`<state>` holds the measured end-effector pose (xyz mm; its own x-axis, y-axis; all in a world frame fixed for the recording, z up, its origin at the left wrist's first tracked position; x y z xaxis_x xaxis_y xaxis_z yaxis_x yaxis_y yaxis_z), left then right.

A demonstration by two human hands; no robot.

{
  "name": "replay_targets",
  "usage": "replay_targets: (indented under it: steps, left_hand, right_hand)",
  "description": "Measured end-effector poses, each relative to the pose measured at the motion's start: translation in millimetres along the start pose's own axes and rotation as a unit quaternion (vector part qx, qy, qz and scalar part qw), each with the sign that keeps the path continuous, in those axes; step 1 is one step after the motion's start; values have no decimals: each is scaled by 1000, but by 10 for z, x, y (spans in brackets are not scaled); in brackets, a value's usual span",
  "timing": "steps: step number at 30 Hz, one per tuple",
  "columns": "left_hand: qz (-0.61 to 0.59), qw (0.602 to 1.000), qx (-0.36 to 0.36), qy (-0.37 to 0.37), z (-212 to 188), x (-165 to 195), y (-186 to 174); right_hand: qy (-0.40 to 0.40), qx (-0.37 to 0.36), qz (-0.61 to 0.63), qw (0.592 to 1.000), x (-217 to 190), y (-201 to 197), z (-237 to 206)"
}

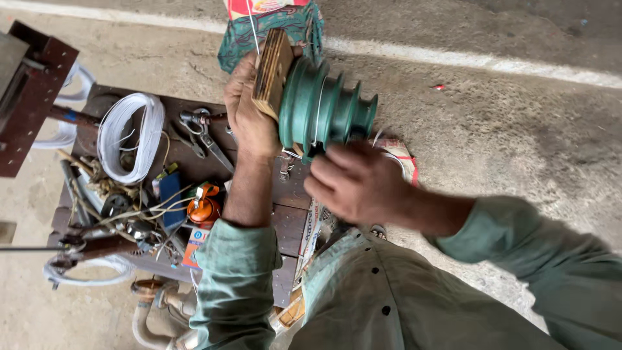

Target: The person mounts a green grooved spool on a hand-crank winder and uses pliers to secure the wire end, then turns the crank while guiding white wire to wind it evenly around the spool's grooves, pressing and arranging the coils by hand as the spool fills.

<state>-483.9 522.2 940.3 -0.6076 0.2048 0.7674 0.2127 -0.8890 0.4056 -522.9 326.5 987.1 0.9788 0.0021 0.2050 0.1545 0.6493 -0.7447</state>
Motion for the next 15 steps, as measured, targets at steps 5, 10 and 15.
replay_targets:
  steps: [5, 10, 15]
  left_hand:
    - [-13, 1000, -7, 8, 25, -80, -114]
    - [-16, 1000, 19, -18, 35, -136, -141]
    - [-48, 999, 4, 1, 48, -117, -112]
  right_hand:
    - [13, 89, 28, 996, 1141, -208, 347]
    - [306, 191, 408, 839, 2179, 1258, -600]
    - [581, 88, 579, 566, 1230, 2904, -1802]
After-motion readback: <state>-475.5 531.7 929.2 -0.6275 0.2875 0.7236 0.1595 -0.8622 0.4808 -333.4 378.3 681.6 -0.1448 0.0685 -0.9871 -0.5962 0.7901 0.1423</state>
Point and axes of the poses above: each hand's wrist, its own z-axis towards the middle knuckle, its own y-axis out of the palm, x = y × z, the point moved 6 cm from there along z, towards the middle knuckle, and after that the axes turned 1 degree about -x, right-handed, at the moved point
